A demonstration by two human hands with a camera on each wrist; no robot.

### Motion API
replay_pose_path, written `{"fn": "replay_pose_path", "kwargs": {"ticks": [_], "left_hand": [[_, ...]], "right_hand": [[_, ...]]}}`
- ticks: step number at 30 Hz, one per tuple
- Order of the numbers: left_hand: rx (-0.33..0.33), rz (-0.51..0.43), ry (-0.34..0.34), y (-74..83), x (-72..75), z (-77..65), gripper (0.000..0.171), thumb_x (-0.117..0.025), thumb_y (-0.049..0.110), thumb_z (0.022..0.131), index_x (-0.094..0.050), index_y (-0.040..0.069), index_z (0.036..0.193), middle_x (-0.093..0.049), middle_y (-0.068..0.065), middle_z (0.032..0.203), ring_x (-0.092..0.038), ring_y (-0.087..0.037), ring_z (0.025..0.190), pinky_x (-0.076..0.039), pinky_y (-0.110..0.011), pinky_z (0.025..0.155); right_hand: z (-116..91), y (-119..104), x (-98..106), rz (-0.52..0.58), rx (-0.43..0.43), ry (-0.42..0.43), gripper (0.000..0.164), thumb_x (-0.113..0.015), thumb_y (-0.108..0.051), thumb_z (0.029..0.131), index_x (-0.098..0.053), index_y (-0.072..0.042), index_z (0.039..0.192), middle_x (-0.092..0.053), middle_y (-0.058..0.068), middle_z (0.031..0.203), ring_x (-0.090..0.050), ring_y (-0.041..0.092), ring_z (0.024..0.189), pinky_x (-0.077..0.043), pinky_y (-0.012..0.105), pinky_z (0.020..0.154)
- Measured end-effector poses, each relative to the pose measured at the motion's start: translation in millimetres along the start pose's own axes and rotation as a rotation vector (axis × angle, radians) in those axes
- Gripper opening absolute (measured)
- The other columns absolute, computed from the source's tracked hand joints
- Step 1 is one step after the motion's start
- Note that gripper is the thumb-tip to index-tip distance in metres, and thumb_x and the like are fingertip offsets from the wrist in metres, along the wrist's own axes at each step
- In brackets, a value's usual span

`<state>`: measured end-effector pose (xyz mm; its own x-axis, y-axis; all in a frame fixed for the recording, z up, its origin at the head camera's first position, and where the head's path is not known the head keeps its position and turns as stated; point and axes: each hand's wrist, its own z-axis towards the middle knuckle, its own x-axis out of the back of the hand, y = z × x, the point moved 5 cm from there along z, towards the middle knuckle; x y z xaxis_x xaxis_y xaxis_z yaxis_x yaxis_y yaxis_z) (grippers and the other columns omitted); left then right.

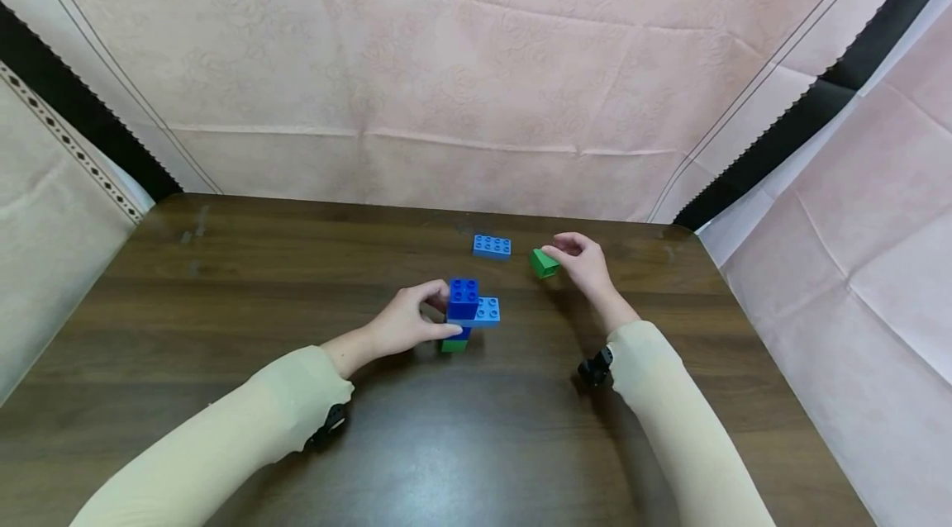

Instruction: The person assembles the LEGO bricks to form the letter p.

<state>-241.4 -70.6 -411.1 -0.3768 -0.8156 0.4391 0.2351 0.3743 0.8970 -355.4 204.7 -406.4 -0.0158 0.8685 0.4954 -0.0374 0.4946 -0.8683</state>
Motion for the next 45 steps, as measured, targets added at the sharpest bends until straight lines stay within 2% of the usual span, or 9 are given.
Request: {"fn": "replay_pose_path", "kwargs": {"ticks": [8,14,26,35,45], "left_hand": [[0.007,0.008,0.0,0.9,-0.3,-0.3,0.03,-0.073,0.02,0.082,-0.052,0.012,0.101,-0.06,-0.01,0.103,-0.058,-0.022,0.092,-0.055,-0.03,0.076],[0.009,0.008,0.001,0.8,-0.3,-0.4,0.03,-0.073,0.02,0.082,-0.052,0.012,0.101,-0.06,-0.01,0.103,-0.058,-0.022,0.092,-0.055,-0.031,0.078],[0.004,0.0,0.0,0.3,-0.1,-0.3,0.029,-0.073,0.02,0.082,-0.052,0.012,0.101,-0.06,-0.01,0.103,-0.059,-0.022,0.092,-0.055,-0.031,0.078],[0.002,-0.003,0.002,0.5,0.1,-0.7,0.029,-0.073,0.02,0.082,-0.052,0.012,0.101,-0.06,-0.01,0.103,-0.059,-0.022,0.093,-0.055,-0.031,0.078],[0.006,-0.007,-0.004,0.4,-0.1,-1.0,0.029,-0.072,0.02,0.082,-0.052,0.012,0.101,-0.059,-0.01,0.103,-0.058,-0.022,0.092,-0.055,-0.031,0.078]], "right_hand": [[3,10,-3,-0.05,-0.031,0.028,0.048,-0.068,-0.027,0.086,-0.054,0.001,0.122,-0.056,0.019,0.116,-0.054,0.027,0.104,-0.046,0.033,0.088],[3,15,-9,-0.086,-0.063,-0.011,0.051,-0.068,-0.029,0.086,-0.052,-0.001,0.126,-0.054,0.02,0.123,-0.052,0.031,0.11,-0.045,0.041,0.094],[3,20,-21,-0.208,-0.095,-0.075,0.061,-0.066,-0.03,0.087,-0.041,-0.001,0.135,-0.048,0.02,0.133,-0.048,0.033,0.117,-0.042,0.045,0.099],[3,17,-21,-0.263,-0.099,-0.019,0.048,-0.065,-0.022,0.087,-0.051,0.001,0.126,-0.056,0.02,0.125,-0.053,0.032,0.111,-0.046,0.043,0.095],[-2,13,-18,-0.246,-0.108,-0.004,0.046,-0.063,-0.02,0.088,-0.051,0.0,0.128,-0.055,0.02,0.126,-0.052,0.033,0.113,-0.044,0.044,0.098]]}}
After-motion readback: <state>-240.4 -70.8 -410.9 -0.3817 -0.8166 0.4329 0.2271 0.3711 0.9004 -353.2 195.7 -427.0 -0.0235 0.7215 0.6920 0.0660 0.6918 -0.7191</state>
